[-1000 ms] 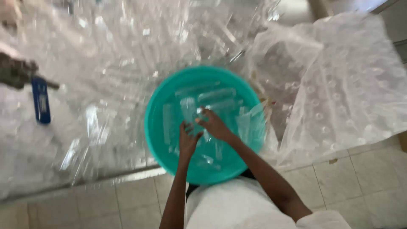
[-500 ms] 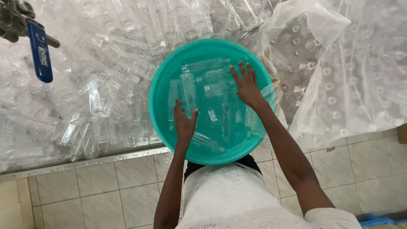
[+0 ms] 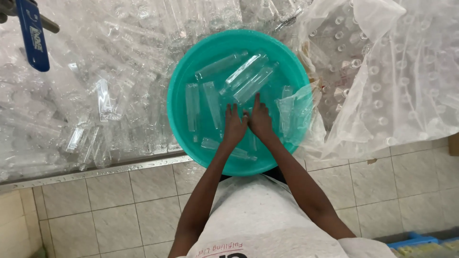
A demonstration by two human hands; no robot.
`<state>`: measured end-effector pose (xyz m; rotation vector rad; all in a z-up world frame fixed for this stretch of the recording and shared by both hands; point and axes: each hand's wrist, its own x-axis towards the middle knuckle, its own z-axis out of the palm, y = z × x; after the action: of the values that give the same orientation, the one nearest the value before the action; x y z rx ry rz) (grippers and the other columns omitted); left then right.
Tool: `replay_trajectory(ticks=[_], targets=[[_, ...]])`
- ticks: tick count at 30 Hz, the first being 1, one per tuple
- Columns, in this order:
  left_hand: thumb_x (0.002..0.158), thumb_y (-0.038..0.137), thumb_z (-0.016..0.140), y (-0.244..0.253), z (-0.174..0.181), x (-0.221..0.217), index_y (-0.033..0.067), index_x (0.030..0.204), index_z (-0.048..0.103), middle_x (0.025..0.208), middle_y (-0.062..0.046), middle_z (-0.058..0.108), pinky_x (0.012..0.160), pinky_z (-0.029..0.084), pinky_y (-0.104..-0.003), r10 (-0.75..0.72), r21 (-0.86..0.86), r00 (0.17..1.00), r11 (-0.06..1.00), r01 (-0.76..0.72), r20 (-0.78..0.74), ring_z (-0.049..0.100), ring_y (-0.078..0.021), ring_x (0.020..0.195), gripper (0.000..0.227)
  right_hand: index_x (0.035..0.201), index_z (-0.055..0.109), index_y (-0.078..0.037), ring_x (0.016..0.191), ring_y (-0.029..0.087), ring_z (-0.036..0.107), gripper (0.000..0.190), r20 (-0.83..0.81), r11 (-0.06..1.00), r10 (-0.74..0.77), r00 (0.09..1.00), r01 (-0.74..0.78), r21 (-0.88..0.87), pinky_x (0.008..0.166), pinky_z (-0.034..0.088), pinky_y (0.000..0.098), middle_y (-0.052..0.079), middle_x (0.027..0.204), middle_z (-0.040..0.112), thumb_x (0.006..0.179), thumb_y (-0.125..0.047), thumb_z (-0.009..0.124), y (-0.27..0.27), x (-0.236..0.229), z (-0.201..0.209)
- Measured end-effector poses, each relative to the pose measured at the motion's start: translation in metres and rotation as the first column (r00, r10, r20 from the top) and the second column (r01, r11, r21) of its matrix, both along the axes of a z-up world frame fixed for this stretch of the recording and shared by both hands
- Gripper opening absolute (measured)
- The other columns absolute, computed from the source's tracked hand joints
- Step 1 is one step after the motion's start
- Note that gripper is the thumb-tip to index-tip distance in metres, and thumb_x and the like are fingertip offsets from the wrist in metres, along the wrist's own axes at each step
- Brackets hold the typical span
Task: The person washes clear plastic bottles by hand in a teal basin filled with water. They repeatedly submerge the bottles, agitate them in the water, and then place them on a metal table to the left. A large pile of similar bottles is visible on the table.
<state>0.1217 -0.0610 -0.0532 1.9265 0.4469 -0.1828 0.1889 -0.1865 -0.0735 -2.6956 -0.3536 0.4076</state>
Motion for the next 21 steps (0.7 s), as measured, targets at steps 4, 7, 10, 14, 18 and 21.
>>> replay_trajectory(ticks=[4,7,10,14,18,21], targets=[[0.108,0.032,0.057,0.024,-0.101,0.024,-0.0027,0.173,0.016,0.169,-0.047,0.011,0.125,0.027,-0.08,0.138,-0.094,0.983,0.984,-0.149,-0.12,0.023,-0.0664,0.157,0.085,0.171,0.022,-0.001,0.115,0.06,0.068,0.09,-0.111,0.995,0.006,0.994,0.006,0.104,0.075,0.063,0.07,0.045,0.149,0.046,0.111,-0.055,0.06,-0.002,0.018,-0.044],[0.11,0.04,0.059,0.042,-0.124,0.029,-0.0041,0.175,0.01,0.175,-0.042,0.013,0.131,0.018,-0.073,0.135,-0.155,0.983,0.976,-0.154,-0.124,0.014,-0.0579,0.164,0.092,0.171,0.019,-0.01,0.099,0.055,0.074,0.078,-0.14,0.971,0.018,0.99,0.016,0.239,0.068,0.063,0.0621,0.039,0.144,0.049,0.112,-0.043,0.057,-0.017,0.019,0.024],[0.109,0.053,0.061,0.039,-0.087,0.008,-0.0076,0.172,0.017,0.174,-0.04,0.021,0.135,0.018,-0.065,0.06,-0.087,0.99,0.994,-0.071,-0.131,0.021,-0.0534,0.164,0.098,0.172,0.026,-0.018,0.126,0.058,0.065,0.089,-0.374,0.91,-0.056,0.926,0.202,0.362,0.098,0.054,0.0686,0.036,0.139,0.062,0.103,-0.056,0.067,-0.037,0.012,0.094],[0.114,0.046,0.055,0.032,0.02,0.005,-0.0026,0.154,0.05,0.144,-0.031,0.056,0.096,0.062,-0.059,-0.14,0.28,0.987,0.947,0.155,-0.073,0.068,-0.0492,0.126,0.063,0.161,0.038,-0.027,0.133,0.043,0.061,0.077,-0.664,0.466,-0.258,0.702,0.692,0.551,0.109,0.05,0.057,0.028,0.144,0.06,0.098,-0.052,0.075,-0.048,0.021,0.131],[0.107,0.033,0.075,0.011,0.076,0.074,0.0042,0.144,0.065,0.139,-0.025,0.063,0.114,0.053,-0.054,-0.33,0.601,0.842,0.799,0.008,0.428,0.063,-0.0416,0.135,0.048,0.108,0.083,-0.012,0.073,0.025,0.082,0.044,-0.927,0.034,0.086,0.365,0.929,0.369,0.074,0.07,0.04,0.016,0.087,0.082,0.095,-0.054,0.077,-0.066,0.028,0.117],[0.087,0.057,0.086,-0.003,0.06,0.121,0.0294,0.173,0.038,0.169,-0.029,0.041,0.119,0.04,-0.075,-0.45,0.718,0.862,0.677,0.16,0.233,0.041,-0.0559,0.154,0.102,0.155,0.052,-0.025,0.094,0.037,0.079,0.06,-0.851,0.044,0.049,0.523,0.85,0.525,0.074,0.07,0.0531,0.024,0.124,0.076,0.1,-0.043,0.071,-0.078,-0.004,0.168]])
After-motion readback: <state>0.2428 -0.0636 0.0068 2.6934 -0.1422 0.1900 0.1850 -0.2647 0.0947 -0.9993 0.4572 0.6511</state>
